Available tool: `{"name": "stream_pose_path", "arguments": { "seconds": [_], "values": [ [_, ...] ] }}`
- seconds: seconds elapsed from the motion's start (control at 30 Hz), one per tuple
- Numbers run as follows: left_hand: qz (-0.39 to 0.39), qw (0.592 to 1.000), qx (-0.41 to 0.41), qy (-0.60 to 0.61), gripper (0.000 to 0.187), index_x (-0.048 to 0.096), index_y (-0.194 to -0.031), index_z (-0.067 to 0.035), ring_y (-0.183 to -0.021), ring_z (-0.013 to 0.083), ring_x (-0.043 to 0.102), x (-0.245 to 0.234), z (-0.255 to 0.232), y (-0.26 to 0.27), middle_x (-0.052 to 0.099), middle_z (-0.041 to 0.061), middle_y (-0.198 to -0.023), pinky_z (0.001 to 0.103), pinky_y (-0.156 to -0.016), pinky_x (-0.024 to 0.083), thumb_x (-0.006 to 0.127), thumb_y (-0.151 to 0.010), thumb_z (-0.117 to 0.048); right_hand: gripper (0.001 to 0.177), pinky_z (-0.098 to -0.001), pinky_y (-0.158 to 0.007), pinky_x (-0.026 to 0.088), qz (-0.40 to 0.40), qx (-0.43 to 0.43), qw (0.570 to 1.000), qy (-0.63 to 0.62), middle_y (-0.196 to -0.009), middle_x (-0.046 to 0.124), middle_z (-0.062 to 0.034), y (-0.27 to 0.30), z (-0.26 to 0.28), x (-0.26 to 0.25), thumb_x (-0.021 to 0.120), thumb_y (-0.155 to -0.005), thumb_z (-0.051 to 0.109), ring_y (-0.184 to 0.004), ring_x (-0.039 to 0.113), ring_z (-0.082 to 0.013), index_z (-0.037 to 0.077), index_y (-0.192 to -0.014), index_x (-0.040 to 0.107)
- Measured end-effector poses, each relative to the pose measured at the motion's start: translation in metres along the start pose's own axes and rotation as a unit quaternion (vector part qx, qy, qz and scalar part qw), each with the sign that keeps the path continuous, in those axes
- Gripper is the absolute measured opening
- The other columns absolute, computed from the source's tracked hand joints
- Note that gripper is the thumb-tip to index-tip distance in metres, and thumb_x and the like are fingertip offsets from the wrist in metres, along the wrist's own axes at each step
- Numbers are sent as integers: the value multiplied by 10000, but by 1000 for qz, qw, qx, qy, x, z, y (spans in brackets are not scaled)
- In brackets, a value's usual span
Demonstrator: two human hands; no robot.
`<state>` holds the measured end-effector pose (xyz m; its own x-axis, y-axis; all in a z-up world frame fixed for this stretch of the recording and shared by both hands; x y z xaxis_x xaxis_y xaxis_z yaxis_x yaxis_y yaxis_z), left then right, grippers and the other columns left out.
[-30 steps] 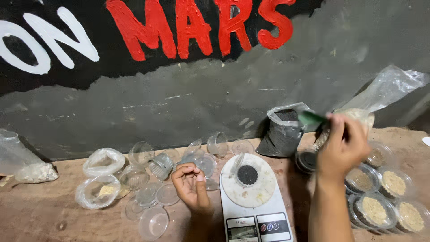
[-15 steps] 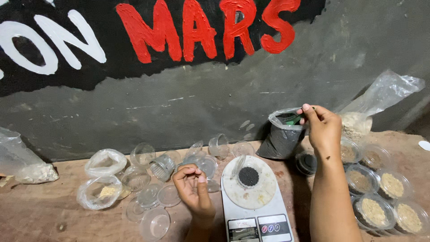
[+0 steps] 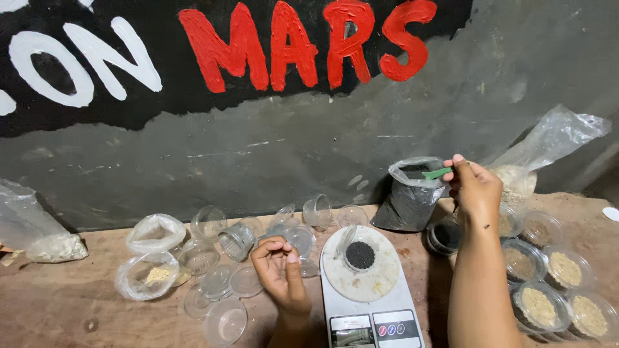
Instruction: The person uses a small green spoon to transfer black soil from a bag onto an electronic scale, weighing it out and then transferring it into small plastic containers.
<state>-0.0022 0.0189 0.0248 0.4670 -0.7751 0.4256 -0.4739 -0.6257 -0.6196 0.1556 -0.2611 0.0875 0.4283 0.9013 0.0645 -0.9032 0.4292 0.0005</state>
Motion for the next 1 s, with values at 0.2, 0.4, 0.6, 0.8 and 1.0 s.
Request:
{"name": "stream_pose_path", "arguments": {
  "seconds": [0.2,0.4,0.6,0.8,1.0],
  "values": [
    [1,1000,-2,7,163,470,-1083,-28,-790,141,479,-1,3,2,484,125,-981,239,-664,440,517,-944,-100,232,-179,-453,261,-16,-21,999,-40,-706,620,17,-9,-14,-7,611,-1031,313,-489,407,-25,125,-962,728],
    [0,1000,0,7,175,472,-1085,-21,-817,151,482,0,3,2,486,123,-987,239,-652,441,485,-910,-27,249,-168,-450,274,-35,-31,995,-84,-700,619,37,-2,-13,-9,636,-1021,362,-484,395,-20,132,-992,725],
    [9,1000,3,-7,159,473,-1085,-24,-839,146,493,3,2,1,488,114,-970,233,-672,439,496,-932,-62,275,-160,-511,389,-20,-53,988,-145,-744,650,-20,-2,-28,-13,655,-1018,355,-564,477,-32,84,-1021,701],
    [-1,1000,12,-20,160,485,-1069,-29,-831,133,500,6,5,1,493,99,-951,217,-683,440,508,-912,-55,276,-144,-501,394,-35,-67,985,-156,-747,669,-18,1,-30,-11,683,-990,362,-562,483,-22,88,-1003,705],
    [1,1000,3,-9,160,482,-1069,-32,-735,124,471,5,11,3,492,103,-953,223,-629,437,532,-935,-104,258,-152,-498,372,-36,-84,980,-174,-739,667,-27,-1,-36,-10,663,-1007,344,-540,463,-27,90,-989,701]
  ]
}}
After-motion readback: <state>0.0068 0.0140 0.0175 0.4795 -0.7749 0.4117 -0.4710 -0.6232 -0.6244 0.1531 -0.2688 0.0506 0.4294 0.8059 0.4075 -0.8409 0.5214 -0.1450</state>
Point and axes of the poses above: each hand's wrist, its own y-axis away from the middle knuckle, its own x-axis out of the palm, z = x × y, the point moved 2 cm from there along -y, towards the middle knuckle
